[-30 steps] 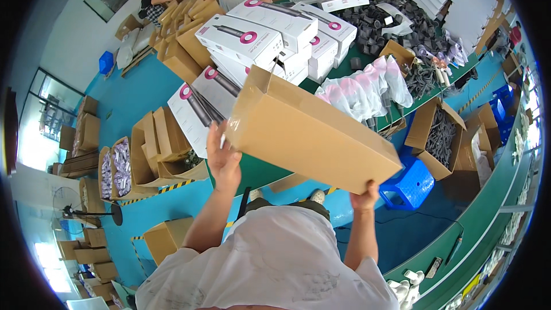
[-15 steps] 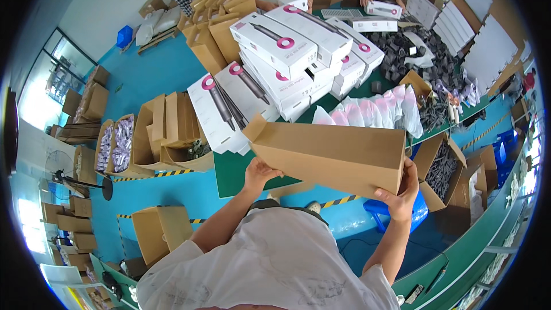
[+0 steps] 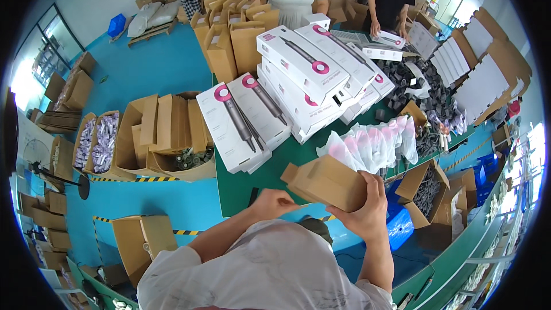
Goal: Packaging hair dryers into individual boxes and then into larger shipping cartons on a factory production line.
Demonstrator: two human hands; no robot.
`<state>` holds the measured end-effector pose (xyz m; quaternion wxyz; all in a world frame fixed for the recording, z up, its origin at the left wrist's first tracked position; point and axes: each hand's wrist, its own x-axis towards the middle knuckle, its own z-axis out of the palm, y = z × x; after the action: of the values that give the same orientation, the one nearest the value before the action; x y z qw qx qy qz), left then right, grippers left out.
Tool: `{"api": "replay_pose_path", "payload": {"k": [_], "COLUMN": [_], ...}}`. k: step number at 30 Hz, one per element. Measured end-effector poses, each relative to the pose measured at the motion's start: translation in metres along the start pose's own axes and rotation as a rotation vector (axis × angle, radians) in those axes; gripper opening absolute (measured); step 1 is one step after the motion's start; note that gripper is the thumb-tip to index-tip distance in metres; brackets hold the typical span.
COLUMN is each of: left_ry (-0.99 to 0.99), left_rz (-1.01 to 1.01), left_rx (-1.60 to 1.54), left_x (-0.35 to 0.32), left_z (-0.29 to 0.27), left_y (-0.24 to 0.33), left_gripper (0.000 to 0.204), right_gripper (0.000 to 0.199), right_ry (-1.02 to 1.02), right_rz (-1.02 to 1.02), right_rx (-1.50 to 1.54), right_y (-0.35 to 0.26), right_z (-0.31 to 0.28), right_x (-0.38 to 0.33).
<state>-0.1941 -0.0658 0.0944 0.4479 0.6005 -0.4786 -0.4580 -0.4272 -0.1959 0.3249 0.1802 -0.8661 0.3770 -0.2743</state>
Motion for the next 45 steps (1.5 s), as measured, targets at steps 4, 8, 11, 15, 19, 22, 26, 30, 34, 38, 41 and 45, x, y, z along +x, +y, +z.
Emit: {"api": "replay_pose_path", "payload": {"k": [4,8,11,15,19,22,26,30,34,38,41,45], "left_ry": [0.314,0.198,0.361,0.492,0.562,0.579,0.645,0.688,0.659,0.682,0.691,0.705], "left_rz": [0.626,0.768,0.862,0.836,0.838,0.95,0.789,0.906,0.879,0.954,0.939,0.943], "left_rx": [0.125,-0.065,0.031,0.041,0.047,0.159,0.214,0.226,0.295,0.317,0.433,0.415], "left_x": [0.015,0.053,0.073,0.087,0.064,0.045,0.067,0.048,0.074,0.055,0.088,0.042], "left_z": [-0.056,-0.034,-0.028,-0.017,-0.002,0.007,0.02,0.021,0.021,0.017,0.006,0.019], "left_y": [0.106,0.132,0.141,0.154,0.198,0.212,0.119,0.165,0.116,0.163,0.148,0.173], "left_gripper": [0.093,0.119,0.085,0.052,0.045,0.045,0.046,0.049,0.049,0.041,0.042,0.037], "right_gripper": [0.101,0.101,0.098,0.09,0.061,0.04,0.036,0.031,0.027,0.027,0.028,0.028], "right_ry": [-0.06,-0.104,-0.005,0.227,0.321,0.333,0.314,0.315,0.306,0.354,0.342,0.322], "right_rz": [-0.089,-0.203,-0.372,-0.523,-0.498,-0.557,-0.524,-0.564,-0.495,-0.603,-0.531,-0.484], "right_rx": [0.071,0.173,0.309,0.402,0.468,0.465,0.486,0.631,0.529,0.602,0.541,0.585], "right_y": [0.005,0.007,0.034,0.063,0.047,0.047,0.095,0.055,0.083,0.058,0.073,0.06], "right_z": [0.007,0.006,0.009,0.036,0.02,0.004,0.085,0.03,0.057,0.021,0.046,0.043], "right_x": [0.021,0.037,0.045,0.057,0.048,0.027,0.022,0.032,0.013,0.037,0.033,0.024]}}
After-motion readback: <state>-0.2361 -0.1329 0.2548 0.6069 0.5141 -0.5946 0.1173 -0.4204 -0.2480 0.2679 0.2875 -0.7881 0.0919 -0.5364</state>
